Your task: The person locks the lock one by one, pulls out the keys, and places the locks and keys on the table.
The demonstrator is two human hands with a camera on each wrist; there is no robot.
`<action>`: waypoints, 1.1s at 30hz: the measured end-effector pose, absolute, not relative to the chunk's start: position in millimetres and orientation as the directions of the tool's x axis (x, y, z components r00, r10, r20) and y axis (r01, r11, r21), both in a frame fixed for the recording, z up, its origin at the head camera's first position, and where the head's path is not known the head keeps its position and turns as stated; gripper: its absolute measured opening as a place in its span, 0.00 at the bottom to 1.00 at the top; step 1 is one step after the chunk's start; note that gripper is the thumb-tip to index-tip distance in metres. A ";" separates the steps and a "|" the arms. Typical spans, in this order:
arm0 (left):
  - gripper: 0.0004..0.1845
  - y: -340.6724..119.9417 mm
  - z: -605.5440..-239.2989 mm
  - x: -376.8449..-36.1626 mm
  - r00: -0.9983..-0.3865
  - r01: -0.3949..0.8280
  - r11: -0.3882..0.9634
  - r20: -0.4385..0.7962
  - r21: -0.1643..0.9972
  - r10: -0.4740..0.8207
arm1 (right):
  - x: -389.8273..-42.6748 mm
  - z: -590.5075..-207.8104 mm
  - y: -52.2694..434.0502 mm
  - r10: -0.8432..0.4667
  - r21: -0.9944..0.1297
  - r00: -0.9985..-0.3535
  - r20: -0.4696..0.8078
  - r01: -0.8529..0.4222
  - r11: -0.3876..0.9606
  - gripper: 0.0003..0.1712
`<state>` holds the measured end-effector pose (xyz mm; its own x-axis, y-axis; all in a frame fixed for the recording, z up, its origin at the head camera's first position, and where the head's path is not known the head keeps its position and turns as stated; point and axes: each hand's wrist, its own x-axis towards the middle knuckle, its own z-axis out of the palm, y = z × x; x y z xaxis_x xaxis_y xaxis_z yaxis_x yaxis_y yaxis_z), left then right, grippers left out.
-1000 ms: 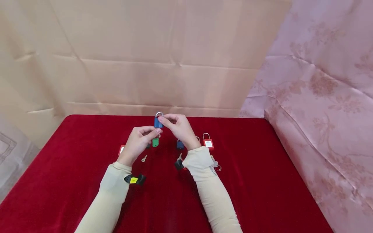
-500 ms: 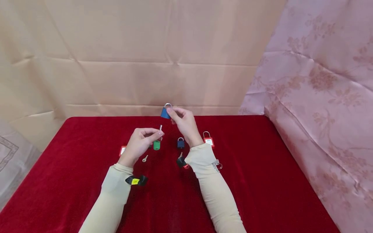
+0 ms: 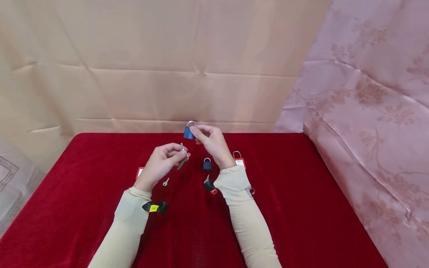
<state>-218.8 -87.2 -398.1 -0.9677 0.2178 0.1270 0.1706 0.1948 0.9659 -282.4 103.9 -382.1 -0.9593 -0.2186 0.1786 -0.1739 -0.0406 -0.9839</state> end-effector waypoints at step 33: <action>0.08 -81.0 -429.0 -225.5 -0.913 0.003 0.491 -0.197 0.871 0.356 | -278.9 -385.3 109.2 -0.304 -0.991 -0.944 0.129 -0.135 0.000 0.15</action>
<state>-225.5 -81.0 -429.0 -0.9133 0.3563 -0.1973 0.0031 0.4906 0.8714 -278.9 109.2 -385.3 -0.9441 -0.3035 0.1287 -0.1351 0.0000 -0.9908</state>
